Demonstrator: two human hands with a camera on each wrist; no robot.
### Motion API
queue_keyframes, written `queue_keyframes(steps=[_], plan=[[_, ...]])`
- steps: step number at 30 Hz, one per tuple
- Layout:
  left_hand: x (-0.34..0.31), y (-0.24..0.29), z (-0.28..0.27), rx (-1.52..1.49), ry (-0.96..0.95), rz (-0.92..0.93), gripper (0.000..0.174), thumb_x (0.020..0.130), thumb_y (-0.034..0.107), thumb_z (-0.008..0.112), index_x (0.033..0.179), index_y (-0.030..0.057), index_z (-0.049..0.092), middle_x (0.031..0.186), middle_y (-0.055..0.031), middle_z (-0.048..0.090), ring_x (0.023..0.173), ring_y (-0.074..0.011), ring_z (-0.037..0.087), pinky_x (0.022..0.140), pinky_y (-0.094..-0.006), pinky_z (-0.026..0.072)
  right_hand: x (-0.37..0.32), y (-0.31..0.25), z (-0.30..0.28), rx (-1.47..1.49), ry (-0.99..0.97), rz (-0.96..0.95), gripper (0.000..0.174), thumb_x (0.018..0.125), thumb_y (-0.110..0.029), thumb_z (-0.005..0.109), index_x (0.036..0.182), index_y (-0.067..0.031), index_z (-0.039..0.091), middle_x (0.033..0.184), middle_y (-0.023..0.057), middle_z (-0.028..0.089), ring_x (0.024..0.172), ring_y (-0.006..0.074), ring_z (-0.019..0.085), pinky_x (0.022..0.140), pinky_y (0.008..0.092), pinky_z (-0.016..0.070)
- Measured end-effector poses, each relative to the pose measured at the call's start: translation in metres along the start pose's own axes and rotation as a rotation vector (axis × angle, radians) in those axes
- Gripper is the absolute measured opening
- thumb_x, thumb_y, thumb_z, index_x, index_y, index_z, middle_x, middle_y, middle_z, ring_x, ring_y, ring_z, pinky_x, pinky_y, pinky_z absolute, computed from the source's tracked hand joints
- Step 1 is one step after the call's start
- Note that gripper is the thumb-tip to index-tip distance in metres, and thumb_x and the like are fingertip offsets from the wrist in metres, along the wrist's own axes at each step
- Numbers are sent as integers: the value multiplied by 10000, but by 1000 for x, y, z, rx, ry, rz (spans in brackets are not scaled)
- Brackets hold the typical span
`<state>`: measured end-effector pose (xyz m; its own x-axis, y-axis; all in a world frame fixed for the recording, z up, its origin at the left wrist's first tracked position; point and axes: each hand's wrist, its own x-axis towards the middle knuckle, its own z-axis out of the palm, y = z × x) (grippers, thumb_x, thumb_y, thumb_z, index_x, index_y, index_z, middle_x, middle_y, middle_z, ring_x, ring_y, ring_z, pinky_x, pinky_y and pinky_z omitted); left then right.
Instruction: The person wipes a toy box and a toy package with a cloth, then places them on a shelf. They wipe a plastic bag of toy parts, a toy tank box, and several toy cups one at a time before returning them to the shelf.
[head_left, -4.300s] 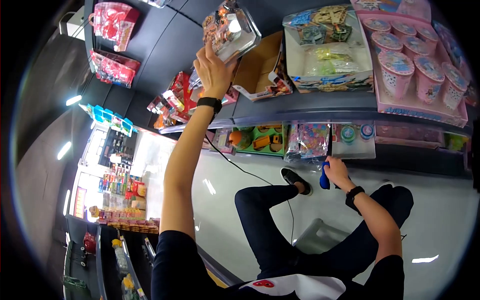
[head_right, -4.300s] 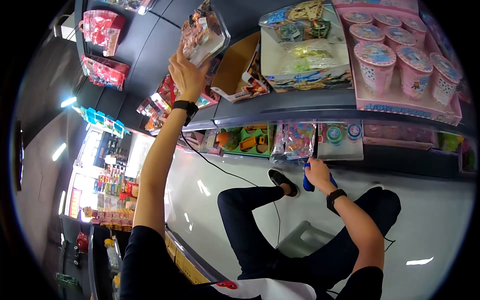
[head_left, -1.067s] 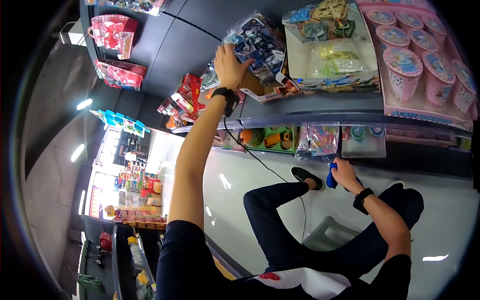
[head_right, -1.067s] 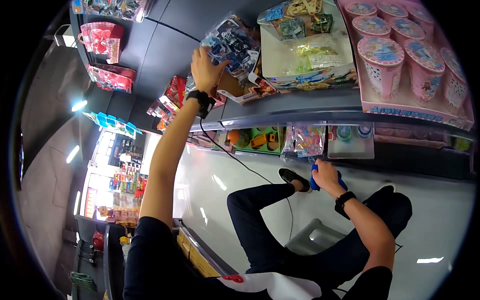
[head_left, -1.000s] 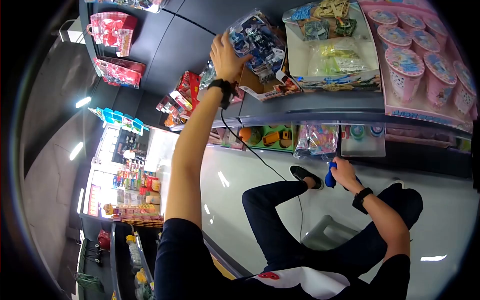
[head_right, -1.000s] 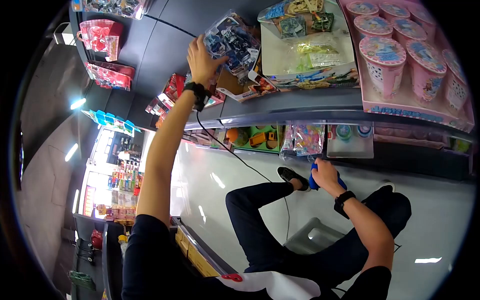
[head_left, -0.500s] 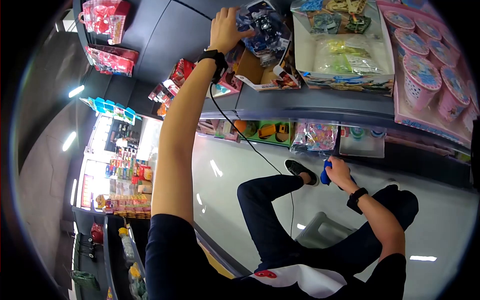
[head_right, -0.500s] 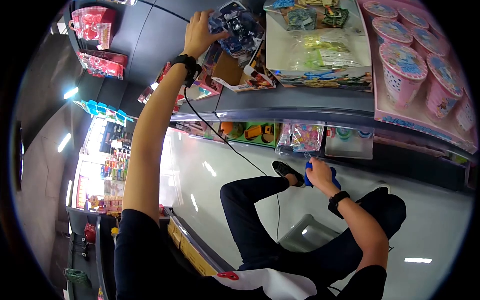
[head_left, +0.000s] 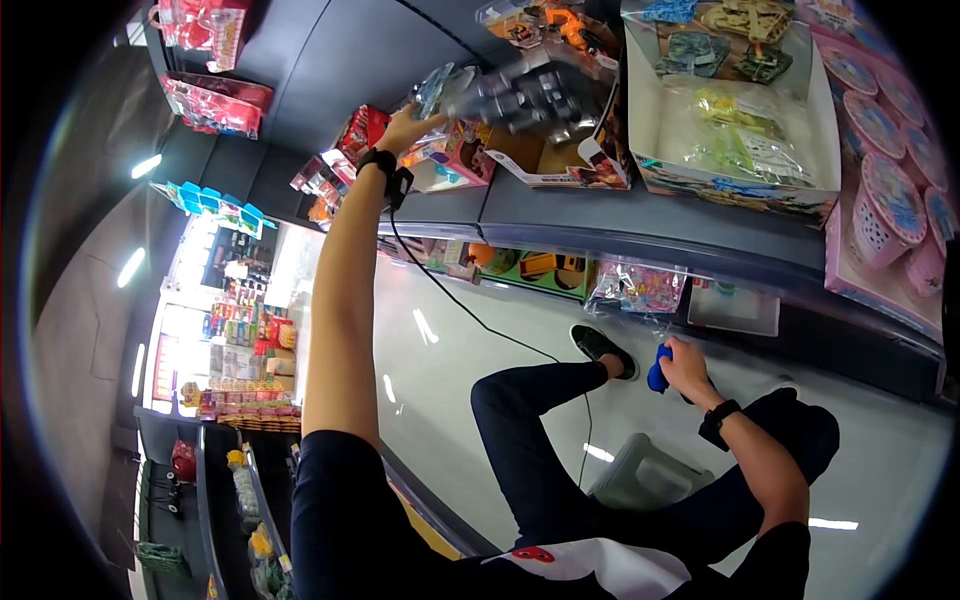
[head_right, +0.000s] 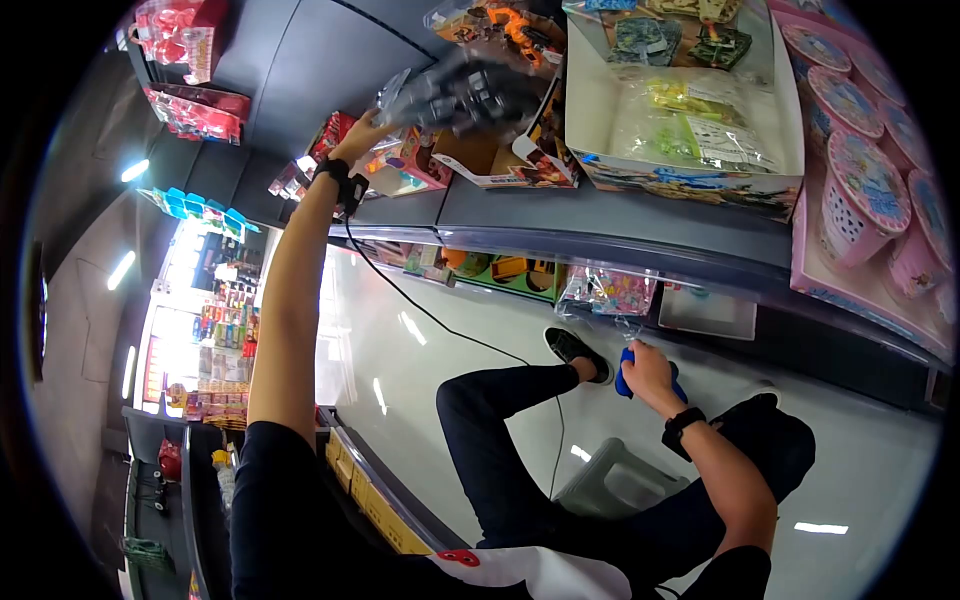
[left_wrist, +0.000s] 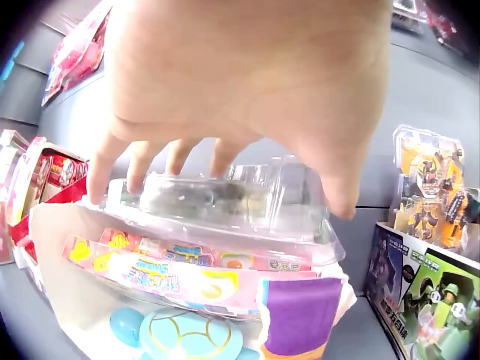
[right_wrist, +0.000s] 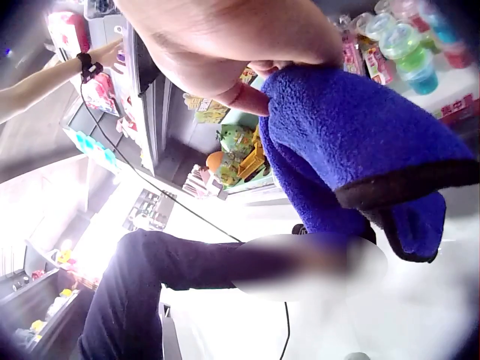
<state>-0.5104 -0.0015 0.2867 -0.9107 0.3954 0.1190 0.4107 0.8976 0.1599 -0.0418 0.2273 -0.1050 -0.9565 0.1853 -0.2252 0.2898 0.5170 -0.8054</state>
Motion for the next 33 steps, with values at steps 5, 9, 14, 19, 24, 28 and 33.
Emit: queue_keyframes(steps=[5,9,14,19,24,28,33], plan=[[-5,10,2,-119,4,-98,974,613,662,733,1258,-44,546,1157,-244,622,1111,-317,599,942,-374,457,5,0,6,-9,10,-21,258,764,-149,572,994,-36,607,912,203,664,863,387,633,773,476,506],[-5,20,8,285,265,-60,729,658,573,725,1110,7,642,1037,-217,659,1001,-312,634,886,-394,485,8,-4,4,3,-1,-10,260,766,-153,572,994,-34,607,909,202,663,865,388,632,772,479,506],[-14,25,1,293,273,-21,590,719,519,697,988,-6,686,1026,-217,656,955,-356,618,868,-413,482,11,-1,11,7,-4,-30,263,768,-159,572,1000,-40,609,916,202,662,871,390,631,771,484,506],[-68,21,-20,264,589,188,482,743,402,712,949,-31,665,978,-229,628,1012,-393,549,909,-446,412,10,-3,11,2,7,-42,261,770,-170,567,1000,-54,605,921,203,661,869,393,628,760,492,504],[-187,66,-35,339,820,379,372,733,265,779,956,28,599,891,-121,554,872,-327,510,770,-435,397,5,-6,7,-23,25,-77,257,772,-164,555,1002,-52,591,912,199,662,865,391,628,755,493,500],[-277,101,-13,440,968,520,346,629,170,813,884,66,604,812,-106,529,784,-321,509,726,-427,401,-6,-10,3,13,68,-113,253,754,-143,574,976,-32,624,871,210,663,828,410,626,742,498,501],[-348,124,42,293,1032,516,379,563,79,806,853,70,562,809,-108,533,741,-321,504,683,-406,385,-18,-1,2,-20,56,-118,229,760,-144,606,967,-46,619,884,210,660,845,388,632,734,489,505]])
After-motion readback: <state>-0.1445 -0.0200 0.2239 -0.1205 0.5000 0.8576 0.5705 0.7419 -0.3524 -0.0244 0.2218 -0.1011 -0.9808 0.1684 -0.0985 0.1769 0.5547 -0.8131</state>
